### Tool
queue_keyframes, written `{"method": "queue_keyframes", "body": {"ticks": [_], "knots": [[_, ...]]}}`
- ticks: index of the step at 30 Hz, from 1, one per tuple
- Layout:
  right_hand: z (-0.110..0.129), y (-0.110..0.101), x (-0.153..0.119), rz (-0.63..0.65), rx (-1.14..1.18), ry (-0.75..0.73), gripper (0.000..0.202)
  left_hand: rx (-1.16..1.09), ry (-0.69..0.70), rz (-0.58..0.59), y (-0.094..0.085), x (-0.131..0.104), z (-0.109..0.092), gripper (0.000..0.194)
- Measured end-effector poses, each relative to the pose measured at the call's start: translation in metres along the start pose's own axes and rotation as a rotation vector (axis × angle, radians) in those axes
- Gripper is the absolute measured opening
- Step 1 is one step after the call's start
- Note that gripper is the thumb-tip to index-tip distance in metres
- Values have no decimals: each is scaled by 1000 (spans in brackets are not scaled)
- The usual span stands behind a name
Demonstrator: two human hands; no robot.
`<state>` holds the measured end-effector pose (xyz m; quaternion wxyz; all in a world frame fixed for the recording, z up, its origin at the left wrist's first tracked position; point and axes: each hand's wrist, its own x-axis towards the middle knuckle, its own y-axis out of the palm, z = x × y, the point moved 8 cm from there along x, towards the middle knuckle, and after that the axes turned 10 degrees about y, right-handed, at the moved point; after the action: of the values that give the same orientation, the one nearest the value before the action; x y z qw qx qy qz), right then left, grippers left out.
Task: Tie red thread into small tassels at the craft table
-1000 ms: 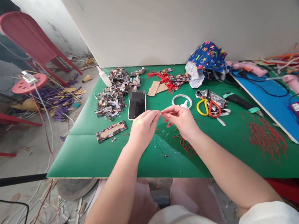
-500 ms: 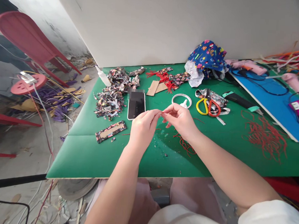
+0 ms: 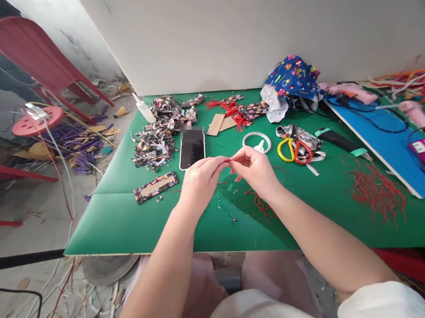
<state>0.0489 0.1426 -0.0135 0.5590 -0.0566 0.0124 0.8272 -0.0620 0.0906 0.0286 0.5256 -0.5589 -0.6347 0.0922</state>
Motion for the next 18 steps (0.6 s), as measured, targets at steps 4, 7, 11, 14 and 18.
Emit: {"method": "queue_keyframes", "body": {"ticks": [4,7,11,14,18], "knots": [[0,0,0,-14,-26,-13,16,17,-12,-14,-1,-1,0,22],[1,1,-1,-17,-41,-23,15,30,-27,-46,-3,-1,0,21],[5,3,-2,4,-21,-30,16,48,-52,-87,-7,-1,0,17],[7,4,-2,33,28,-22,18,32,-87,-120,-11,-1,2,16],[6,2,-1,49,134,-10,18,-42,-101,-141,-13,-1,1,16]]}}
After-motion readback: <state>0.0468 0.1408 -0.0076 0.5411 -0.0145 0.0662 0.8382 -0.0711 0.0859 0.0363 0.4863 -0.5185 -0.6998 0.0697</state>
